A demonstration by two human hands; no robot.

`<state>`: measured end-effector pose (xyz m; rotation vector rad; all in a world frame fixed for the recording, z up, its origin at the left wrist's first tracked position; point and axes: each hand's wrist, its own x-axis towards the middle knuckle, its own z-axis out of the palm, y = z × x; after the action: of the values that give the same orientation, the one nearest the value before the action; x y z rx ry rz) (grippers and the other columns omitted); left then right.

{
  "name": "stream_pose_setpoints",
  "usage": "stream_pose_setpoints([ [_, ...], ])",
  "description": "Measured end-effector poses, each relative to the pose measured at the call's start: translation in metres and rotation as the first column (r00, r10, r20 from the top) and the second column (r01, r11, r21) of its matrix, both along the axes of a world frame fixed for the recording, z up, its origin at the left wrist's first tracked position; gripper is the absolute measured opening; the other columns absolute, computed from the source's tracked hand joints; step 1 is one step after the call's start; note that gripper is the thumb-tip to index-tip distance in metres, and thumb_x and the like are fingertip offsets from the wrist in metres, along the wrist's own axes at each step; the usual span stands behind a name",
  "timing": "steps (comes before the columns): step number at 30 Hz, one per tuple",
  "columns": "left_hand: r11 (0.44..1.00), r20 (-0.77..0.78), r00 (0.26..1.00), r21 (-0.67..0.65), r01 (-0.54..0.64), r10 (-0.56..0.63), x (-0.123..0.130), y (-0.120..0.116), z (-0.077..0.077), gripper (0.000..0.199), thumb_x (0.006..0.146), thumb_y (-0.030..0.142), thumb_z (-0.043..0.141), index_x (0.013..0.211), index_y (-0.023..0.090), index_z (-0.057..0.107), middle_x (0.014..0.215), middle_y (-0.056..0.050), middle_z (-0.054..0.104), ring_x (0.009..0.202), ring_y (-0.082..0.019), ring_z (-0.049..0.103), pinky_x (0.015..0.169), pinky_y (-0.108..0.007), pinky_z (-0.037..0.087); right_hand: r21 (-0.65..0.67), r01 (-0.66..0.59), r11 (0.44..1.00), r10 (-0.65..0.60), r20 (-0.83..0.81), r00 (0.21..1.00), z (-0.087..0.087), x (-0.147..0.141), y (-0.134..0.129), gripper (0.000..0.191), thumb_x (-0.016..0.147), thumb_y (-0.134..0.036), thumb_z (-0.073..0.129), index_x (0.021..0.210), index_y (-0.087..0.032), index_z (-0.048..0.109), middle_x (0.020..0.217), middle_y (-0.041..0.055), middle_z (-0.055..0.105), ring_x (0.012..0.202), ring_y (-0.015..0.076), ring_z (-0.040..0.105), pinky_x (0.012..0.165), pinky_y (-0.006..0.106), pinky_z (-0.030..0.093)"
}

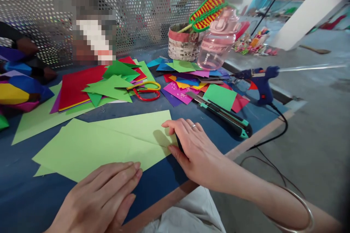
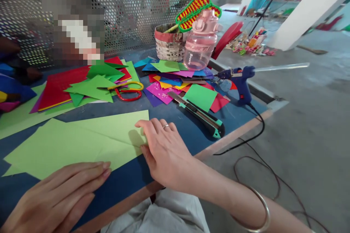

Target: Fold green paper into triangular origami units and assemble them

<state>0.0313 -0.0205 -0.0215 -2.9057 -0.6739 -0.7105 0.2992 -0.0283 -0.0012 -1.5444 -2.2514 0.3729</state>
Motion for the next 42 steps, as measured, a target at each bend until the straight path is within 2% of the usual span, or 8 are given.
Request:
stream_pose_setpoints([
  [6,1.000,0.014,1.000,0.008,0.003,-0.003,0.009,0.001,0.018,0.029,0.103,0.018,0.042,0.109,0.017,0.071,0.106,-0.001,0.078,0.099,-0.012,0.070,0.091,-0.017,0.054,0.020,-0.012,1.000,0.012,-0.008,1.000,-0.002,0.003,-0.001,0.033,0.094,-0.012,0.041,0.126,-0.019,0.048,0.117,0.0102,0.058,0.098,0.0257,0.050,0.082,0.041,0.041],
  [10,1.000,0.014,1.000,-0.027,0.003,-0.003,0.012,-0.002,0.024,0.028,0.102,0.015,0.043,0.110,0.015,0.070,0.106,-0.003,0.077,0.098,-0.014,0.070,0.087,-0.020,0.056,0.134,-0.002,0.991,0.016,-0.108,0.994,-0.003,0.002,-0.006,0.039,0.090,-0.003,0.039,0.119,-0.021,0.056,0.121,0.0102,0.060,0.100,0.0243,0.053,0.087,0.043,0.043],
  [15,0.998,0.010,1.000,-0.070,-0.010,0.010,0.012,-0.009,0.021,0.025,0.100,0.009,0.046,0.112,0.012,0.067,0.107,-0.007,0.075,0.101,-0.019,0.068,0.090,-0.030,0.056,0.346,-0.292,0.892,0.338,-0.082,0.937,-0.008,-0.022,-0.021,0.041,0.087,-0.004,0.042,0.121,-0.009,0.063,0.118,0.0125,0.067,0.108,0.0242,0.057,0.097,0.038,0.048],
  [17,0.999,0.011,1.000,-0.049,-0.012,0.012,0.014,-0.009,0.021,0.022,0.098,0.009,0.048,0.108,0.010,0.068,0.106,-0.008,0.075,0.099,-0.021,0.069,0.090,-0.033,0.057,0.354,-0.352,0.866,0.380,-0.011,0.925,-0.015,-0.032,-0.025,0.034,0.089,-0.009,0.044,0.115,-0.005,0.066,0.112,0.0144,0.069,0.104,0.0251,0.059,0.096,0.037,0.052],
  [22,0.999,0.000,1.000,-0.036,0.024,-0.024,0.012,-0.008,0.023,0.025,0.097,0.007,0.047,0.111,0.006,0.068,0.108,-0.011,0.075,0.103,-0.021,0.070,0.095,-0.032,0.058,0.359,-0.323,0.876,0.334,0.031,0.942,-0.028,-0.039,-0.028,0.034,0.088,-0.003,0.043,0.111,-0.008,0.068,0.109,0.0143,0.070,0.100,0.0251,0.062,0.089,0.039,0.057],
  [27,0.985,-0.089,0.996,-0.172,-0.016,0.001,-0.018,-0.016,0.019,0.035,0.097,0.005,0.044,0.126,0.007,0.063,0.127,-0.014,0.069,0.127,-0.022,0.059,0.111,-0.033,0.049,0.361,-0.320,0.876,0.331,0.033,0.943,-0.026,-0.036,-0.027,0.037,0.087,-0.003,0.041,0.112,-0.008,0.069,0.109,0.0140,0.070,0.099,0.0251,0.062,0.086,0.039,0.058],
  [35,0.990,-0.130,0.990,-0.125,-0.063,0.047,-0.046,-0.031,0.022,0.039,0.095,0.004,0.048,0.132,0.008,0.059,0.133,-0.012,0.066,0.135,-0.021,0.053,0.123,-0.037,0.034,0.344,-0.342,0.874,0.356,0.026,0.934,-0.027,-0.034,-0.027,0.040,0.088,-0.004,0.042,0.119,-0.003,0.067,0.115,0.0148,0.069,0.103,0.0268,0.060,0.091,0.040,0.056],
  [42,0.994,-0.134,0.989,-0.073,-0.076,0.065,-0.058,-0.034,0.021,0.039,0.094,0.006,0.049,0.132,0.010,0.058,0.135,-0.012,0.066,0.135,-0.021,0.053,0.121,-0.037,0.036,0.336,-0.330,0.882,0.346,0.014,0.938,-0.023,-0.036,-0.027,0.037,0.089,-0.003,0.042,0.116,-0.004,0.068,0.113,0.0144,0.069,0.098,0.0265,0.061,0.086,0.040,0.058],
])
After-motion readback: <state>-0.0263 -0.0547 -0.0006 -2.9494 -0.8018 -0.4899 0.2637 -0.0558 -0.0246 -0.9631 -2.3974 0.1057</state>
